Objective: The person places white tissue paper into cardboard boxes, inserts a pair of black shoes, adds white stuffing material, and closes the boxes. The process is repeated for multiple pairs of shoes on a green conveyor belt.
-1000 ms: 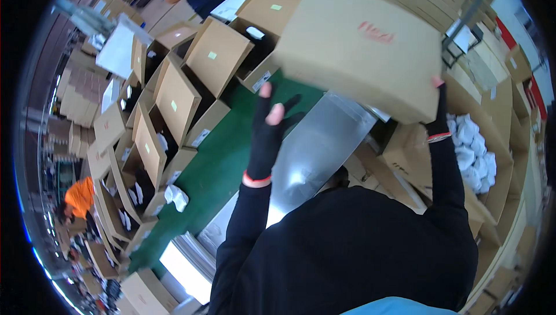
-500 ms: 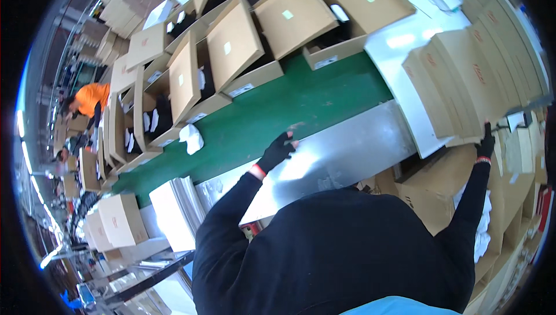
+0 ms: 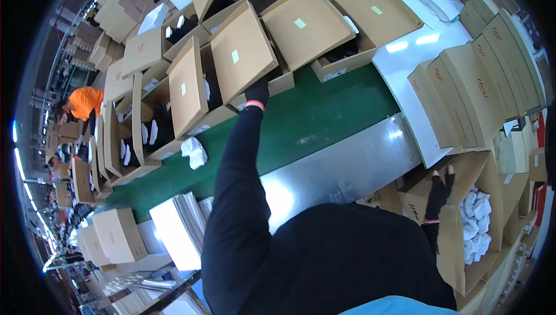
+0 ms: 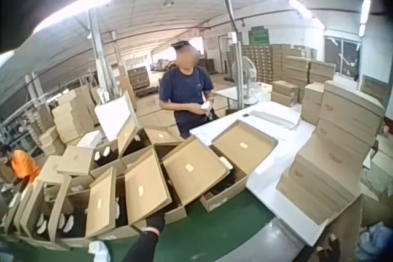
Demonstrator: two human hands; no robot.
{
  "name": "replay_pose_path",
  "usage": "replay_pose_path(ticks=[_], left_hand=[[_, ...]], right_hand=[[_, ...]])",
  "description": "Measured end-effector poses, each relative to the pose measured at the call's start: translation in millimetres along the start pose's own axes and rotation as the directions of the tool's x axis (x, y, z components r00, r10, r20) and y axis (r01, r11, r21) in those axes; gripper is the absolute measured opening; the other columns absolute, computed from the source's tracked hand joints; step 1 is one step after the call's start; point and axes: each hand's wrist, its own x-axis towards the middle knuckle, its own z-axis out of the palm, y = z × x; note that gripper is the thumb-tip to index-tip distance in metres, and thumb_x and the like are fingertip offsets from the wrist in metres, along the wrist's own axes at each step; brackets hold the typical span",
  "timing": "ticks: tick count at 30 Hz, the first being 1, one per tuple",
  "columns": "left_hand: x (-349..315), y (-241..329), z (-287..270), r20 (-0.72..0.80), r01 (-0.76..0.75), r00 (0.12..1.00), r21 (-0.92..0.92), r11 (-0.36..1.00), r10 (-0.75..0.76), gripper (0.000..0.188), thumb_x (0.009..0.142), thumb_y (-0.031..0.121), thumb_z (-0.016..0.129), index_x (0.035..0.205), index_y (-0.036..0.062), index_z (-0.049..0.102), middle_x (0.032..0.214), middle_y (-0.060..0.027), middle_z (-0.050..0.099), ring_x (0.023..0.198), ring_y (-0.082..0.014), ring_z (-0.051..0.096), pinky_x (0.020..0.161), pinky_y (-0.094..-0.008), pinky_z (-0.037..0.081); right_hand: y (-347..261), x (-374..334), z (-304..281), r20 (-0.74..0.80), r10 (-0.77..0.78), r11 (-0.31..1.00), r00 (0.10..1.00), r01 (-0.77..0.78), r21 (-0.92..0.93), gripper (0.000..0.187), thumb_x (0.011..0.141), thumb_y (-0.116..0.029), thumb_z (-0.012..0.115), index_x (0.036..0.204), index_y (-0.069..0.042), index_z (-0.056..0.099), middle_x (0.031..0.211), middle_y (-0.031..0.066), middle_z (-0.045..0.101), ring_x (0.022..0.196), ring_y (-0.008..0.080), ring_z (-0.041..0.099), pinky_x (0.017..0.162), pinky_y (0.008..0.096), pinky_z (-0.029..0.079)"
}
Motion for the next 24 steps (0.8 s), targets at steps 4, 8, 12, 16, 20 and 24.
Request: replay_pose_path(ticks=[4,8,12,16,20,24], left_hand=[[-12,64,-114,0.234,-0.137,0.95,-0.289,0.947,0.209,0.023,0.078,0.023,0.062,0.097,0.0121,0.066,0.085,-0.0128,0.066,0.078,-0.0322,0.065,0.066,-0.0455,0.051],[-123,105,-205,0.19,-0.188,0.918,-0.566,0.803,0.349,0.027,0.082,0.029,0.063,0.1,0.0093,0.063,0.084,-0.0151,0.066,0.078,-0.0331,0.065,0.065,-0.0449,0.05],[-215,152,-235,0.356,-0.122,0.848,-0.59,0.798,0.393,0.023,0.079,0.027,0.067,0.095,0.0115,0.064,0.081,-0.0133,0.066,0.071,-0.031,0.066,0.059,-0.0428,0.051],[-263,152,-244,0.374,0.042,0.891,-0.631,0.775,0.256,0.023,0.081,0.026,0.068,0.099,0.0108,0.068,0.084,-0.0097,0.068,0.073,-0.0287,0.067,0.064,-0.0364,0.052],[-217,152,-291,0.184,0.209,0.976,-0.67,0.712,-0.113,0.042,0.085,0.036,0.066,0.116,0.0079,0.06,0.115,-0.0195,0.061,0.103,-0.0308,0.062,0.083,-0.0389,0.049],[-210,174,-206,0.207,0.36,0.931,-0.405,0.84,-0.299,0.082,0.069,0.062,0.069,0.125,0.004,0.053,0.136,-0.022,0.042,0.129,-0.0403,0.036,0.103,-0.0464,0.033]], right_hand=[[-82,-8,17,0.293,-0.138,0.963,0.946,0.059,0.263,0.041,0.086,-0.008,0.064,0.125,-0.002,0.053,0.121,0.01,0.057,0.11,0.0203,0.055,0.094,0.0332,0.043],[-214,-24,40,0.51,-0.58,0.814,0.635,0.445,0.372,0.031,0.08,-0.002,0.067,0.11,-0.003,0.063,0.105,0.012,0.064,0.099,0.0237,0.061,0.086,0.0332,0.048],[-243,-56,71,0.71,-0.683,0.702,0.17,0.419,0.576,0.027,0.08,-0.016,0.069,0.104,-0.004,0.063,0.1,0.0124,0.062,0.094,0.0298,0.06,0.083,0.0365,0.048],[-197,-83,94,0.912,-0.396,0.778,-0.103,0.489,0.393,0.032,0.08,-0.024,0.067,0.105,-0.004,0.063,0.103,0.0142,0.061,0.095,0.0303,0.058,0.085,0.0363,0.046],[-151,-104,118,0.881,-0.465,0.7,-0.087,0.572,0.427,0.035,0.072,-0.024,0.068,0.102,-0.005,0.065,0.096,0.0136,0.065,0.094,0.0313,0.06,0.081,0.0433,0.047],[-155,-134,139,0.87,-0.398,0.599,-0.291,0.635,0.487,0.03,0.07,-0.022,0.067,0.096,-0.007,0.068,0.088,0.0133,0.066,0.088,0.0321,0.062,0.076,0.0444,0.048]])
